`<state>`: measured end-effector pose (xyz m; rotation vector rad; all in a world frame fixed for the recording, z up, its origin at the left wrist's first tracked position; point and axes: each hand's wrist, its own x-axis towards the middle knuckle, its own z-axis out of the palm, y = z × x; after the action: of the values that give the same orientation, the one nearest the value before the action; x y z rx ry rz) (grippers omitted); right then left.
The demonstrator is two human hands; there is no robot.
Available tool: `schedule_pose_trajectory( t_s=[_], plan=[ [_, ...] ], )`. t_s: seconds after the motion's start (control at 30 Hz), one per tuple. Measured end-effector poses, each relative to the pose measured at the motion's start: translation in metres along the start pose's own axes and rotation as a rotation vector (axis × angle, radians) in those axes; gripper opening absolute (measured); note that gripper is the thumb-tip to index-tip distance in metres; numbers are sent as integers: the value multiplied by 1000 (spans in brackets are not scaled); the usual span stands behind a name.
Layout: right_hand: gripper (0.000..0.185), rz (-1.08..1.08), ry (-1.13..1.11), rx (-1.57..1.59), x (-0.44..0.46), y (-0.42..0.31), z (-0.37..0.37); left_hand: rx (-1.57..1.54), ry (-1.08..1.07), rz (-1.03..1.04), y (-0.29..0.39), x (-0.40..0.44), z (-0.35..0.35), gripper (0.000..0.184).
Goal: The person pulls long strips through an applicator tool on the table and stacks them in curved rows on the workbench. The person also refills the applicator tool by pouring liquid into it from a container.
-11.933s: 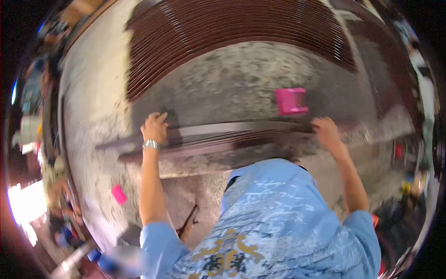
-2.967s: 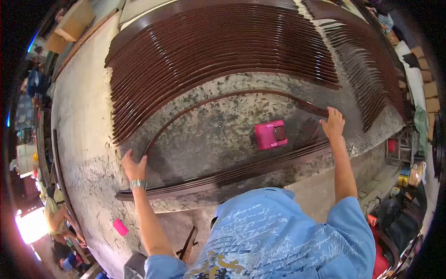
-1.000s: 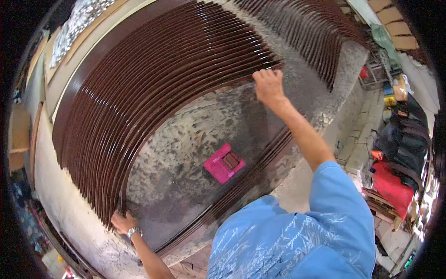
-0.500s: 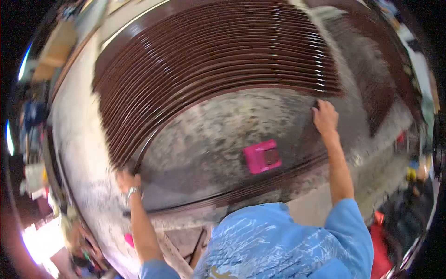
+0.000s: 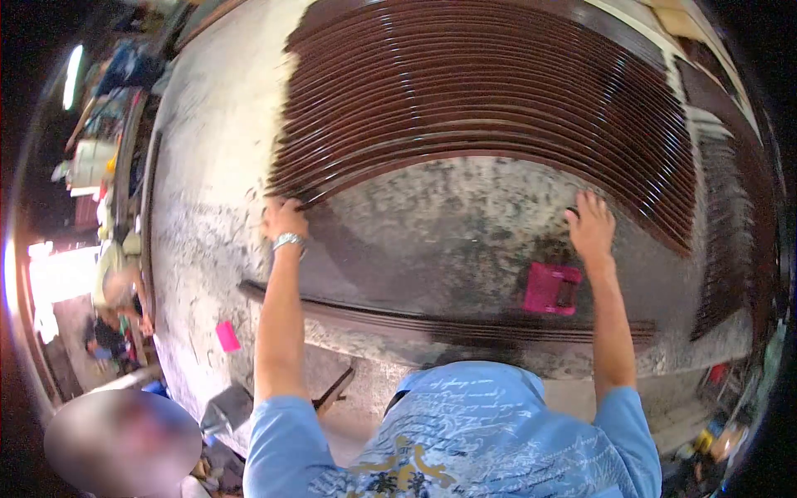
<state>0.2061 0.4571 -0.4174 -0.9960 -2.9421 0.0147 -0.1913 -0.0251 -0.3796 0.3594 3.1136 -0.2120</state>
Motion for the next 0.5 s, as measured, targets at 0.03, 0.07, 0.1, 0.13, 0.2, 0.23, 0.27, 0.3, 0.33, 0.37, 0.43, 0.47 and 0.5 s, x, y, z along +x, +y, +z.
schedule_pose_trajectory(
  t_s=[0.03, 0.07, 0.1, 0.13, 0.2, 0.23, 0.27, 0.3, 0.33, 0.37, 0.43, 0.47, 0.5],
  plan=[
    [58, 2, -28, -2, -4, 4, 1, -6, 8, -11, 2, 2, -2, 23],
    [58, -10, -29, -3, -9, 7, 3, -16, 15, -16, 3, 3, -4, 23],
    [57, -18, -29, -8, -13, 10, 3, -42, 30, 0, 0, 4, -4, 23],
    [57, -22, -29, -16, -16, 14, 3, -69, 43, 20, -1, 4, -3, 24],
    [56, 16, -84, -51, -22, 21, 1, -91, 65, 24, 1, 5, -6, 23],
    [56, 38, -111, -69, -26, 24, -2, -92, 67, 26, 2, 6, -7, 23],
    [56, 62, -157, -83, -28, 26, -7, -94, 71, 26, 2, 7, -6, 23],
    [56, 85, -201, -95, -30, 28, -13, -110, 131, 48, 1, 7, -2, 22],
    [56, 103, -244, -106, -32, 31, -19, -122, 213, 69, 2, 4, -4, 23],
    [55, 109, -238, -81, -35, 36, -25, -123, 299, 56, 6, 0, -6, 24],
    [54, 140, -237, -71, -50, 55, -29, -157, 364, 20, 9, -14, -5, 28],
    [53, 170, -236, -89, -59, 67, -29, -200, 349, -2, 8, -23, 0, 30],
    [53, 189, -226, -89, -72, 80, -28, -252, 253, -66, 6, -29, 9, 30]
  ],
)
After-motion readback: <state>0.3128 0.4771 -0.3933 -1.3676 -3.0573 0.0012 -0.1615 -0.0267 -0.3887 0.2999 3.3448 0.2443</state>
